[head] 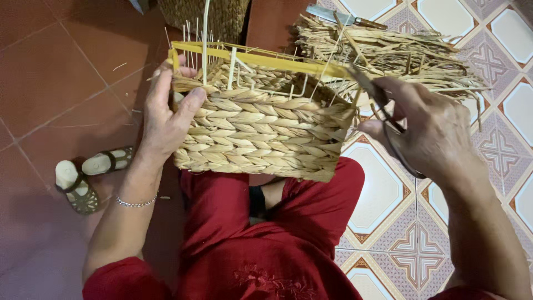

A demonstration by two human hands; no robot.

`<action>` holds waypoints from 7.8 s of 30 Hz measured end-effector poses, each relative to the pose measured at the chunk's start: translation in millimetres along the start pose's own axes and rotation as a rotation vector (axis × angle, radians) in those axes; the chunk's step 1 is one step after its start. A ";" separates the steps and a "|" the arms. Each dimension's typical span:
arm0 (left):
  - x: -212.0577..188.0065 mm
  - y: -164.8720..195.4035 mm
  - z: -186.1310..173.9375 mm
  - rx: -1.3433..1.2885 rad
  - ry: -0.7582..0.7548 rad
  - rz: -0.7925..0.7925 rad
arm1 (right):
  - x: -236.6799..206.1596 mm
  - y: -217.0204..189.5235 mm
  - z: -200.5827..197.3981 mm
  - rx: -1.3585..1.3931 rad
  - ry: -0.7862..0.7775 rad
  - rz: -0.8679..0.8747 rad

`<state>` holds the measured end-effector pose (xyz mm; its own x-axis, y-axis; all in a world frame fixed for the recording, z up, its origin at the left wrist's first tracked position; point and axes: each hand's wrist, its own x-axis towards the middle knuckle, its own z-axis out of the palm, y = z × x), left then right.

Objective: The person sits on the floor weaving a water hyacinth basket around a bamboo frame. They tuck woven strands into the basket wall, trim excess straw and protruding sticks with scissors, rotate the basket to work different sides, and fold a flat strip along the rim.

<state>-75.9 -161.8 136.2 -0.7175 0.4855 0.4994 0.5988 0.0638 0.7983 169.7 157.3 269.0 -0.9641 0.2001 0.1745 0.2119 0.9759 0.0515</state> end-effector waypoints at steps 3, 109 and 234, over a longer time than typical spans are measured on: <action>-0.2 1.8 0.2 -0.074 -0.002 -0.075 | 7.6 -13.3 0.9 -0.150 -0.013 -0.037; 7.7 60.1 173.0 0.582 -0.306 0.729 | -169.6 -45.5 262.7 1.054 0.390 0.141; -35.0 59.2 162.3 0.174 -0.542 0.545 | -236.8 42.7 176.1 0.498 0.362 0.613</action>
<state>42.4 -33.4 111.4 -0.0595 0.8422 0.5358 0.8954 -0.1922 0.4016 378.9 166.8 56.7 -0.5743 0.7460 0.3372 0.5011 0.6460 -0.5758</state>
